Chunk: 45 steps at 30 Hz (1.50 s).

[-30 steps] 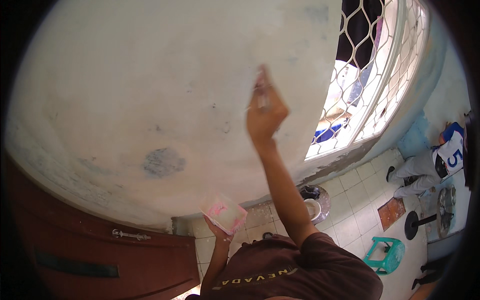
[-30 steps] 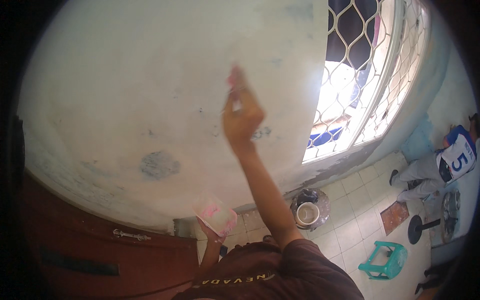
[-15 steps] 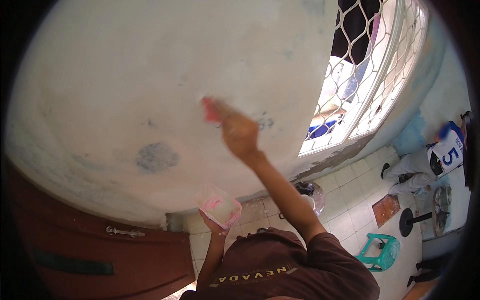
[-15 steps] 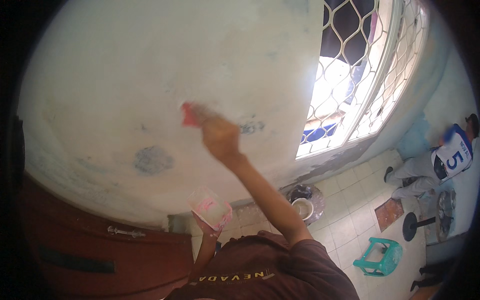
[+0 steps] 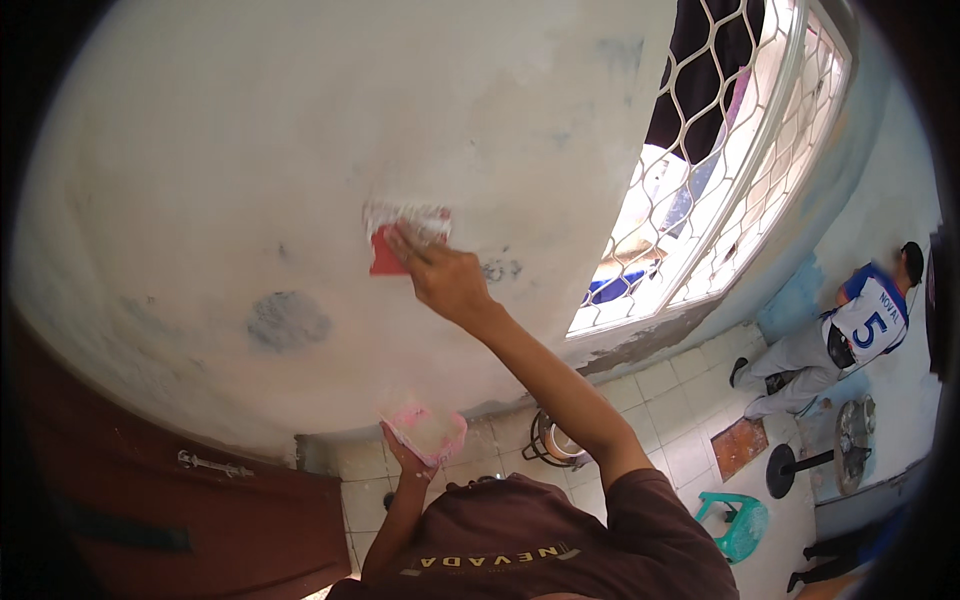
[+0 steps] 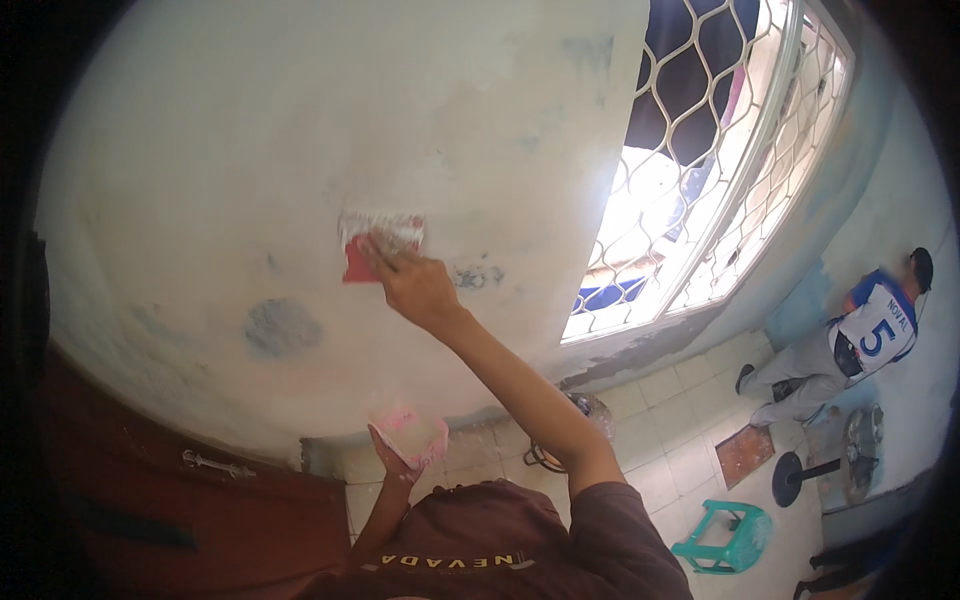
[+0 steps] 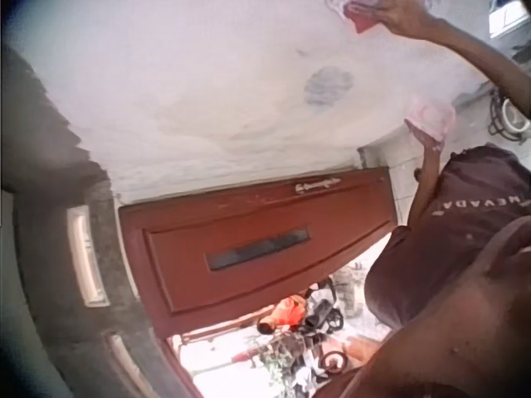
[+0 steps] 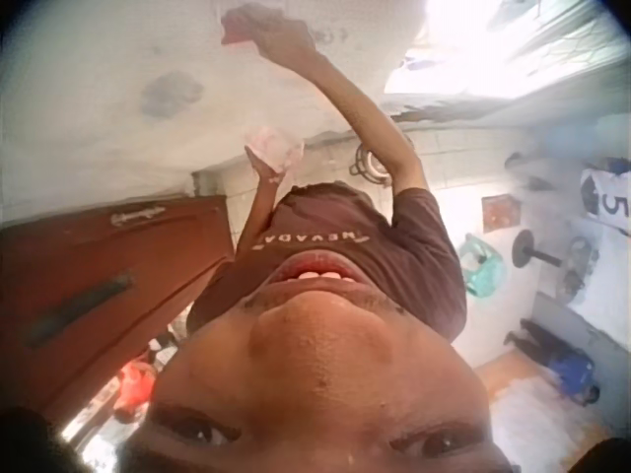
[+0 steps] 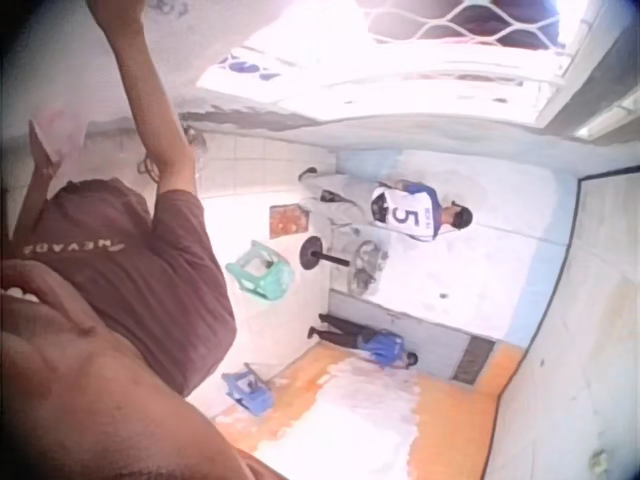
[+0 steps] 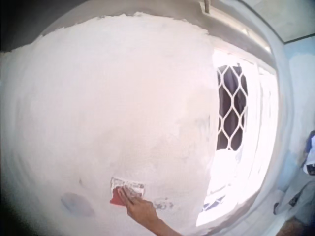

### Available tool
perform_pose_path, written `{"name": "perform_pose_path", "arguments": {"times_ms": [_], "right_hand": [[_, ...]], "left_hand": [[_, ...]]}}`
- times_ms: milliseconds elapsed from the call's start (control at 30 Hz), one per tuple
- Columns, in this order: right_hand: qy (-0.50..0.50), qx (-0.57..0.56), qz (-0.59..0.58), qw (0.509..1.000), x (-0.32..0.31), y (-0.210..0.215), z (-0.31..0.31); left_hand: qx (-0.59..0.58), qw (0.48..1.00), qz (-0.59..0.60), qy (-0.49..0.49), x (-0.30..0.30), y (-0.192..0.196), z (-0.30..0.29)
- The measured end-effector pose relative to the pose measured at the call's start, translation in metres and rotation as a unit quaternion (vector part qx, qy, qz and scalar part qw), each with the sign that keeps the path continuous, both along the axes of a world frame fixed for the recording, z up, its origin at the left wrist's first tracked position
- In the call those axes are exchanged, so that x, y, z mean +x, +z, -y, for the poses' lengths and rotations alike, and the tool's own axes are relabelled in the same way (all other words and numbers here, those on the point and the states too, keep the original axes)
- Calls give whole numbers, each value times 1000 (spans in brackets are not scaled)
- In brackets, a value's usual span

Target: The person applies pink filler to a wall using a putty knife, repeatedly scraping material from a plastic container and spreading it over specific areas of the wall.

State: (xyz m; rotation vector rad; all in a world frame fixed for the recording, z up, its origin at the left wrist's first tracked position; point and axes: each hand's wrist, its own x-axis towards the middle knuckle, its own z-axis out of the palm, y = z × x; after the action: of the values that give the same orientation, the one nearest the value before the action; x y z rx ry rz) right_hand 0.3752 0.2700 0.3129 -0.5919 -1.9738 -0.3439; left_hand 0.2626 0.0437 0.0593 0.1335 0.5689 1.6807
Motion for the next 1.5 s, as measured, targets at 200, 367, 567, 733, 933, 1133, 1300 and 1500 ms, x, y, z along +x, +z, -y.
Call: {"name": "perform_pose_path", "arguments": {"times_ms": [200,367,567,733,933,1133,1300,1500], "right_hand": [[54,149,-155,975,65,81,-8],[-73,201,-135,967,128,167,-48],[-48,57,63,995,93,38,-42],[81,58,202,974,102,16,-13],[-56,264,-41,962,140,206,-27],[-107,184,56,975,95,51,-55],[11,1,196,981,72,-110,1],[23,144,-4,989,42,57,4]], "left_hand": [[56,998,-1,6,-5,3,3],[-1,997,-22,78,-8,-19,3],[5,990,-89,110,-22,-29,20],[74,997,-22,19,-12,-7,22],[33,998,22,43,-11,29,22],[48,991,-56,111,-28,0,11],[54,995,-4,87,-30,-5,19],[68,994,-4,90,-53,7,38]]}}
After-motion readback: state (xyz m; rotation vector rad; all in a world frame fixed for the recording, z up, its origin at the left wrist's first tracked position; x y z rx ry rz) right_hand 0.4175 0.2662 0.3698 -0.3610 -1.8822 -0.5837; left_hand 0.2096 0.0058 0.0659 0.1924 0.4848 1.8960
